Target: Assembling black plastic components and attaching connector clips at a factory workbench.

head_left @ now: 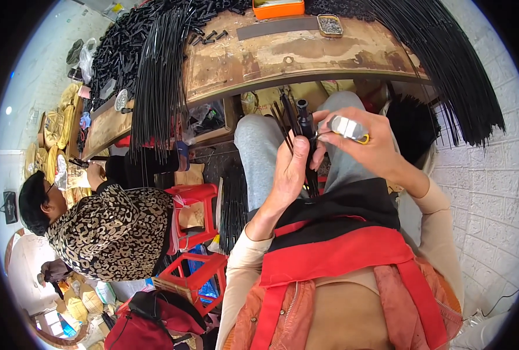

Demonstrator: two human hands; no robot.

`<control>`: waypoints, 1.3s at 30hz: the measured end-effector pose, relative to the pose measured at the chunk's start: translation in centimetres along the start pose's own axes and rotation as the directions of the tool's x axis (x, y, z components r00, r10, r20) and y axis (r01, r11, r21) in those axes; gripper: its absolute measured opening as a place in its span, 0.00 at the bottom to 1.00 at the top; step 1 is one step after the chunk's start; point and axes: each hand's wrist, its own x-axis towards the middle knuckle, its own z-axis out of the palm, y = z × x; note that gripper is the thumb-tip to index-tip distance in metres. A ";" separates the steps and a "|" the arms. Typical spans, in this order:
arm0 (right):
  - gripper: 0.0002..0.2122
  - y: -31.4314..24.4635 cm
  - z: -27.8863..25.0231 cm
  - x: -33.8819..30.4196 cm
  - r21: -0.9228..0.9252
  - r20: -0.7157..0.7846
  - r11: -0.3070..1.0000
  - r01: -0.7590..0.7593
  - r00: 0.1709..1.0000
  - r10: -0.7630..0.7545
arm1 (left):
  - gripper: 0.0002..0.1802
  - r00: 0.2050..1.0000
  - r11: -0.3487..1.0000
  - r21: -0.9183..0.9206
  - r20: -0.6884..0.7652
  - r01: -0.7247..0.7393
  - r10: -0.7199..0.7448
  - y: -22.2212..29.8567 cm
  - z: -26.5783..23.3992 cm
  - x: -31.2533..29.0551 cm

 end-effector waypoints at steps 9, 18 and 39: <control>0.15 -0.4 -0.8 1.9 -0.088 0.105 0.991 0.105 0.990 -0.096 | 0.44 0.993 0.978 -0.195 0.108 0.074 -0.054 0.9 -1.1 0.3; 0.10 -4.0 -5.3 -2.0 -0.392 0.402 0.825 -0.408 0.731 0.552 | 0.38 0.997 0.993 -0.099 0.057 0.063 -0.057 -0.3 -2.0 0.2; 0.18 -4.3 -3.2 -1.7 -0.214 0.459 0.902 -0.376 0.776 0.433 | 0.35 0.995 0.985 -0.159 0.083 0.059 -0.046 0.2 -1.9 0.1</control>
